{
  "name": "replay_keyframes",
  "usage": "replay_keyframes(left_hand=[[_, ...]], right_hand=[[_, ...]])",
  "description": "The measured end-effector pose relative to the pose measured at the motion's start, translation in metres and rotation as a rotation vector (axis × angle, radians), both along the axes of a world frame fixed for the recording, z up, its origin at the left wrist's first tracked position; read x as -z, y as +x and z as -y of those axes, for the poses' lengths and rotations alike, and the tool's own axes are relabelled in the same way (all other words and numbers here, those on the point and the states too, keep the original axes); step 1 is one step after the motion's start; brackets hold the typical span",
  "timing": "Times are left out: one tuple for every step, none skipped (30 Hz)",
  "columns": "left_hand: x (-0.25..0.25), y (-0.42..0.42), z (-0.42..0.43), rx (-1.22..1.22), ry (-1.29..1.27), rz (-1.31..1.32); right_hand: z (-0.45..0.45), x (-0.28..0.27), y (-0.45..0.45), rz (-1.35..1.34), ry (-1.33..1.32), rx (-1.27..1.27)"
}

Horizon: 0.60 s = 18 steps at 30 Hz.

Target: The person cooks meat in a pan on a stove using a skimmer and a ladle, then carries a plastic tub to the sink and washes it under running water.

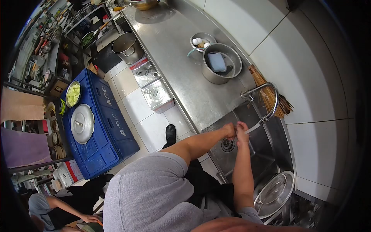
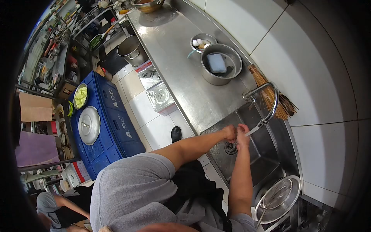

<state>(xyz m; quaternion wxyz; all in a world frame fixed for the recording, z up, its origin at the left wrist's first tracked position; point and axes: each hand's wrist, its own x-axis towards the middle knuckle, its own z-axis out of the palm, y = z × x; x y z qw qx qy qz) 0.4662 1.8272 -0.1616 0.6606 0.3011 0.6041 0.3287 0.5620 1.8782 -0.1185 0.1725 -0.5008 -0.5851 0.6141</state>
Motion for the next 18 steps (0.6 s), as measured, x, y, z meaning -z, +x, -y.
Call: replay_keyframes(left_hand=[[-0.006, 0.000, 0.002, -0.041, 0.006, -0.103], [-0.012, 0.000, 0.005, -0.083, 0.011, -0.205], [-0.013, 0.002, 0.006, -0.081, 0.011, -0.204], [-0.014, 0.005, 0.008, -0.226, -0.021, -0.184], [-0.016, 0.009, 0.010, -0.372, -0.051, -0.162], [-0.017, 0.013, 0.012, -0.372, -0.050, -0.162], [-0.018, 0.018, 0.013, -0.423, -0.042, -0.161], [-0.019, 0.023, 0.015, -0.472, -0.032, -0.161], [-0.015, 0.026, 0.014, -0.470, -0.027, -0.164], [-0.008, 0.026, 0.012, -0.522, 0.045, -0.196], [-0.002, 0.025, 0.009, -0.575, 0.116, -0.230], [-0.002, 0.022, 0.007, -0.573, 0.119, -0.235], [-0.003, 0.021, 0.004, -0.542, 0.162, -0.244], [-0.005, 0.020, 0.001, -0.512, 0.206, -0.250], [-0.013, 0.019, 0.000, -0.513, 0.210, -0.251], [-0.022, 0.019, -0.002, -0.414, 0.215, -0.324], [-0.030, 0.019, -0.002, -0.315, 0.218, -0.398], [-0.033, 0.018, -0.003, -0.316, 0.221, -0.401]], right_hand=[[0.003, -0.002, -0.001, -0.082, 0.045, 0.094], [0.005, -0.005, -0.003, -0.082, 0.045, 0.095], [0.010, -0.016, -0.009, -0.180, -0.022, 0.220], [0.014, -0.023, -0.012, -0.278, -0.089, 0.343], [0.016, -0.022, -0.013, -0.278, -0.087, 0.344], [0.017, -0.019, -0.014, -0.216, 0.010, 0.331], [0.017, -0.011, -0.013, -0.155, 0.107, 0.318], [0.017, -0.003, -0.008, -0.157, 0.109, 0.320], [0.013, 0.015, 0.004, -0.029, 0.227, 0.275], [0.015, 0.015, 0.007, 0.097, 0.345, 0.229], [0.013, 0.013, 0.012, 0.090, 0.347, 0.232], [0.015, -0.004, 0.017, 0.185, 0.087, 0.127], [0.019, -0.015, 0.022, 0.279, -0.174, 0.021], [0.024, -0.012, 0.025, 0.233, -0.184, 0.056], [0.024, -0.012, 0.028, 0.231, -0.180, 0.056], [0.023, -0.012, 0.032, 0.159, -0.190, 0.055], [0.023, -0.012, 0.034, 0.086, -0.200, 0.054], [0.025, -0.014, 0.034, 0.083, -0.197, 0.053]])
